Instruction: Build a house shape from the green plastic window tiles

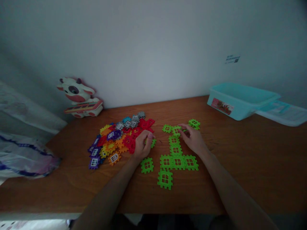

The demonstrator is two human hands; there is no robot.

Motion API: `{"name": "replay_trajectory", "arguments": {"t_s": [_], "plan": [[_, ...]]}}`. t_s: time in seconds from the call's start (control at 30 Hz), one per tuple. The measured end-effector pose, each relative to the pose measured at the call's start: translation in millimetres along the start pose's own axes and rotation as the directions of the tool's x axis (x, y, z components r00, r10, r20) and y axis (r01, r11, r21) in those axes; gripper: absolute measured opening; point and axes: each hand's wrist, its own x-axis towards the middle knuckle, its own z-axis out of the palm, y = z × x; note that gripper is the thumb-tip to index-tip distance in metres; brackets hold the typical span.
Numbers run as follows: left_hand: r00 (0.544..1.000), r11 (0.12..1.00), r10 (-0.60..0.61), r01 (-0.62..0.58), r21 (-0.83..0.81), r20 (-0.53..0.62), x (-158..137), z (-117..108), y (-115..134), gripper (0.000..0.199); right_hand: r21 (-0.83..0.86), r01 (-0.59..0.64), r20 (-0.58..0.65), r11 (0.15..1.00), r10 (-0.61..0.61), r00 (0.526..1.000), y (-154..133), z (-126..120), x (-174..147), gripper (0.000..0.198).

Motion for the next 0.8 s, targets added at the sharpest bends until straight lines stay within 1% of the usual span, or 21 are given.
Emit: {"name": "replay_trajectory", "arguments": {"t_s": [0.07, 0.17, 0.23, 0.3, 0.4, 0.5, 0.53, 0.6, 0.67, 0.73, 0.8], "plan": [[0.996, 1.0, -0.01, 0.012, -0.024, 0.086, -3.5, -7.5, 5.1, 0.033, 0.054, -0.048, -0.048, 0.997, 0.05, 0.998, 5.7, 2.0, -0.3, 0.032], [0.976, 1.0, 0.024, -0.023, -0.005, 0.215, -12.8, -13.9, 15.9, 0.022, 0.095, -0.1, -0.109, 0.99, 0.11, 0.988, 9.7, 3.4, -1.6, 0.036], [0.935, 0.993, 0.103, -0.115, 0.014, 0.34, -17.9, -11.9, 24.0, 0.019, 0.059, -0.095, -0.089, 0.994, 0.1, 0.991, 9.5, 3.8, -2.9, 0.036], [0.894, 0.983, 0.161, -0.184, 0.017, 0.418, -19.8, -6.9, 31.9, 0.018, 0.017, -0.067, -0.048, 0.998, 0.068, 0.997, 7.7, 4.0, -3.9, 0.034], [0.867, 0.968, 0.22, -0.249, 0.006, 0.446, -17.7, -2.2, 42.0, 0.019, 0.001, -0.049, -0.043, 0.999, 0.049, 0.998, 5.2, 4.8, -4.0, 0.033], [0.845, 0.942, 0.301, -0.337, 0.001, 0.443, -12.6, -5.7, 50.4, 0.02, 0.031, -0.086, -0.015, 0.996, 0.086, 0.996, 4.4, 5.9, -2.2, 0.035], [0.837, 0.937, 0.307, -0.35, 0.012, 0.453, -10.5, -7.6, 53.6, 0.02, 0.051, -0.105, -0.001, 0.993, 0.105, 0.994, 4.2, 6.0, -1.4, 0.036], [0.815, 0.937, 0.26, -0.342, 0.067, 0.517, -6.0, -9.5, 61.1, 0.022, 0.097, -0.139, 0.007, 0.986, 0.138, 0.99, 3.3, 5.7, -0.1, 0.037], [0.789, 0.937, 0.164, -0.313, 0.157, 0.593, -2.8, -6.1, 69.2, 0.027, 0.121, -0.149, -0.007, 0.981, 0.151, 0.988, 2.0, 4.7, 0.2, 0.038], [0.771, 0.927, 0.103, -0.304, 0.221, 0.629, -3.0, 2.4, 75.5, 0.031, 0.113, -0.141, -0.032, 0.984, 0.145, 0.989, 1.1, 3.9, -0.3, 0.037], [0.761, 0.918, 0.089, -0.314, 0.244, 0.643, -7.4, 12.6, 78.3, 0.032, 0.102, -0.128, -0.049, 0.987, 0.134, 0.99, 0.8, 3.7, -1.0, 0.036]]}}
